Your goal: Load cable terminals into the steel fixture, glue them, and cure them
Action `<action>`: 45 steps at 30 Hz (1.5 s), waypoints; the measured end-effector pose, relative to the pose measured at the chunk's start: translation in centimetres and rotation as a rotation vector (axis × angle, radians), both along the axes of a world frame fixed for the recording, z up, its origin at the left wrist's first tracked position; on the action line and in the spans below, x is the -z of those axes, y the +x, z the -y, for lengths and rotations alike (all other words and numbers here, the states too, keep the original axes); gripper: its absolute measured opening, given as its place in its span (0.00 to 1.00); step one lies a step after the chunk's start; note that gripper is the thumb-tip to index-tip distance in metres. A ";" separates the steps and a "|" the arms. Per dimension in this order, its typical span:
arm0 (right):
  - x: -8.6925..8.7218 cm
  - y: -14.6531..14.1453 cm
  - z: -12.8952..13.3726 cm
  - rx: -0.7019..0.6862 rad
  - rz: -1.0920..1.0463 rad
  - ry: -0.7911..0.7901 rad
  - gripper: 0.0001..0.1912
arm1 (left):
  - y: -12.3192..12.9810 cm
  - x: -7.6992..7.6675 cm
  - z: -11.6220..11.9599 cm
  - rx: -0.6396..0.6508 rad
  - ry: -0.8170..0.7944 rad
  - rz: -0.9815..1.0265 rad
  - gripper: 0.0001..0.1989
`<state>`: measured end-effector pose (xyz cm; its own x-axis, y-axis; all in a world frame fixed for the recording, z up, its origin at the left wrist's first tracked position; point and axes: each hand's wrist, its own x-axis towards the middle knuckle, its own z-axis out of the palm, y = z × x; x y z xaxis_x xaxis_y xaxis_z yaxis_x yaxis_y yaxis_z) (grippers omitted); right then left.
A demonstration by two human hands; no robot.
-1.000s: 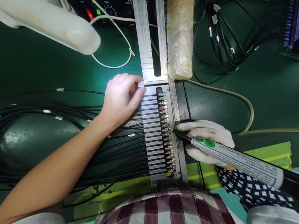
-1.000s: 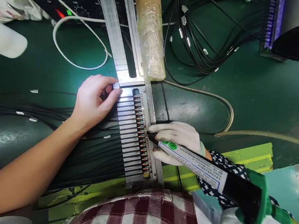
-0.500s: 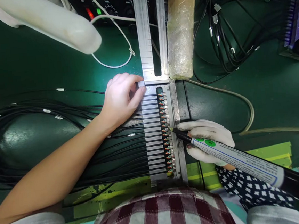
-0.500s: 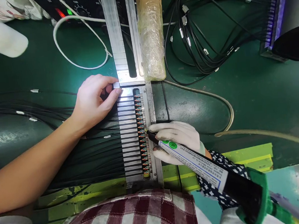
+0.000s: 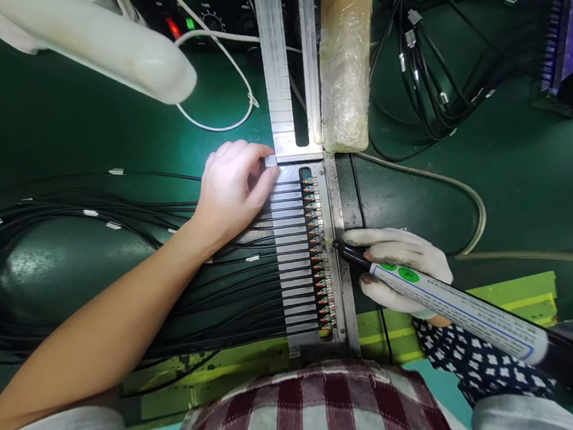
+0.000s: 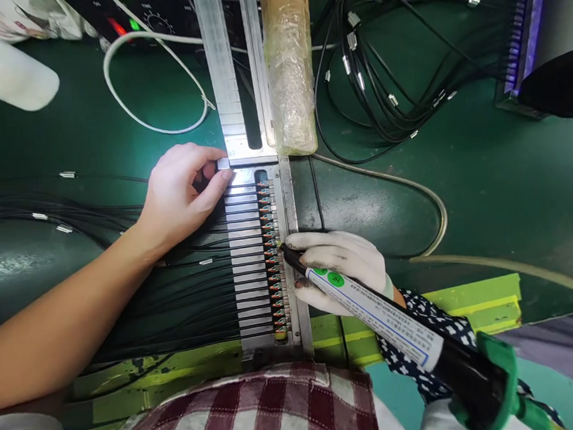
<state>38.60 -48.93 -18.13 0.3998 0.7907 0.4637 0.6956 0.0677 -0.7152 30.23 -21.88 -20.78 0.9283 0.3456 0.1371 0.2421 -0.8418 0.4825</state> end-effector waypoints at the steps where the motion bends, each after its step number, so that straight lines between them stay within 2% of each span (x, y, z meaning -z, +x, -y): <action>1: -0.1 0.0 0.1 -0.004 0.010 0.010 0.14 | 0.0 0.0 0.0 0.001 -0.002 0.001 0.11; 5: -0.5 -0.4 0.5 -0.034 0.020 -0.013 0.12 | 0.0 0.1 0.0 -0.006 -0.010 0.005 0.11; 12: 0.0 -0.6 0.0 -0.077 0.007 -0.003 0.11 | 0.0 0.2 -0.1 -0.014 -0.035 0.005 0.12; 45: -0.1 -0.5 0.2 -0.087 -0.009 -0.020 0.10 | 0.0 0.5 -0.1 -0.020 0.001 0.040 0.11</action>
<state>38.08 -49.08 -18.00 0.3331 0.8316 0.4445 0.6811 0.1138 -0.7233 30.22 -21.82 -21.32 0.9151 0.3636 0.1743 0.2394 -0.8378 0.4908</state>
